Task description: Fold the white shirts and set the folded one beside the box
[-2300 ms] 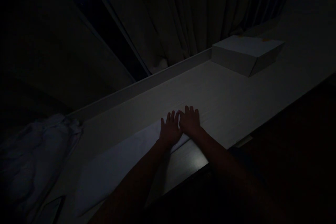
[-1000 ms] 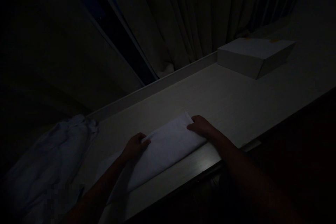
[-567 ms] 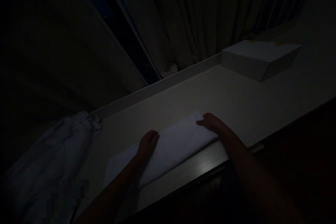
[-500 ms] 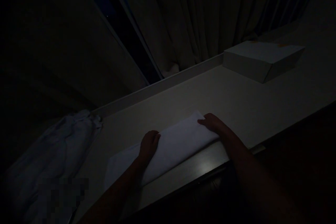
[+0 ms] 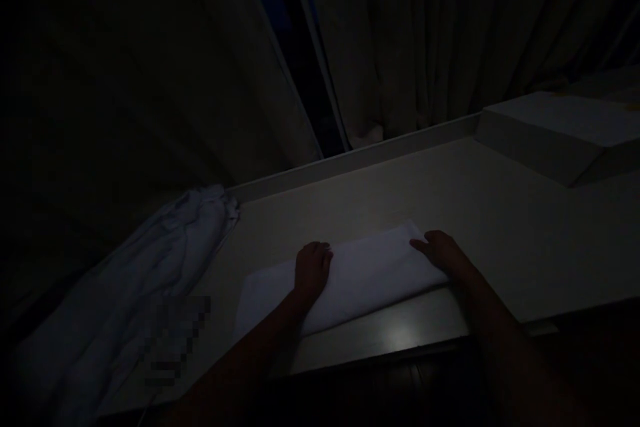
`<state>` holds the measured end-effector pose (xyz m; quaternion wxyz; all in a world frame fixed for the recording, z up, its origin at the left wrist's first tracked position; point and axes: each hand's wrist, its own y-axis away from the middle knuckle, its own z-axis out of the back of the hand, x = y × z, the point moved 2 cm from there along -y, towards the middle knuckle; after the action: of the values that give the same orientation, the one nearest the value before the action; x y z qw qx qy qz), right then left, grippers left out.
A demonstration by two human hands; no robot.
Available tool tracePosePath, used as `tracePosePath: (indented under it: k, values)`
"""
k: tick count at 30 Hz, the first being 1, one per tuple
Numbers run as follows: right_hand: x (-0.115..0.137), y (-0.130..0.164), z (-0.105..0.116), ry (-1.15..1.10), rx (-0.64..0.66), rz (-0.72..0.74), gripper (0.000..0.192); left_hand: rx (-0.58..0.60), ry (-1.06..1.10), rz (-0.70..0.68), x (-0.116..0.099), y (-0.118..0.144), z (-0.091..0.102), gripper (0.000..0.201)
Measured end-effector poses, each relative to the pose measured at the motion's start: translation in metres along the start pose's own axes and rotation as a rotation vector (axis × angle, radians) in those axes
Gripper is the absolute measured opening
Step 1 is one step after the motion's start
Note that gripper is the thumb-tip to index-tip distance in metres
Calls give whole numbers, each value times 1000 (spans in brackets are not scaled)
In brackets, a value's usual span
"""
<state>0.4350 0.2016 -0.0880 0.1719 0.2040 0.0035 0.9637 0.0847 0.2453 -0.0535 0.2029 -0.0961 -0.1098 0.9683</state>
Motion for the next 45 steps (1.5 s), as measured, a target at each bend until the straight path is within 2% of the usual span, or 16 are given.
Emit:
tracePosePath:
  k: [2, 4, 6, 7, 10, 11, 13, 15, 17, 20, 25, 33, 38, 45]
  values:
    - [6, 7, 5, 17, 25, -37, 48, -31, -7, -85, 3, 16, 9, 36]
    - [25, 19, 13, 38, -125, -68, 56, 1, -41, -137, 8, 37, 15, 42]
    - [59, 37, 16, 48, -300, 46, 57, 67, -87, -104, 18, 58, 18, 50]
    - [80, 47, 12, 46, -320, 166, 54, 97, -111, -61, 25, 66, 19, 55]
    - [138, 76, -16, 44, -131, 627, 49, 159, -179, 98, 52, 82, 21, 66]
    - [150, 83, -27, 49, -73, 706, 51, 181, -197, 145, 63, 86, 21, 68]
    - [160, 87, -45, 58, -6, 748, 53, 223, -223, 227, 86, 91, 22, 71]
    - [155, 79, -54, 74, 5, 700, 54, 240, -239, 284, 107, 97, 21, 71]
    - [142, 66, -54, 99, -8, 627, 55, 220, -249, 310, 123, 103, 18, 70]
    - [123, 47, -47, 137, -36, 518, 57, 177, -256, 313, 132, 108, 13, 71]
    - [102, 29, -37, 186, -55, 407, 58, 133, -263, 360, 135, 110, 8, 79]
    - [61, 7, -29, 189, -41, 331, 59, 134, -241, 362, 146, 111, 4, 82]
    - [58, 7, -30, 204, -116, 344, 58, 118, -248, 341, 144, 112, 4, 83]
    - [56, 9, -31, 277, -150, 338, 55, 108, -225, 371, 142, 110, 8, 84]
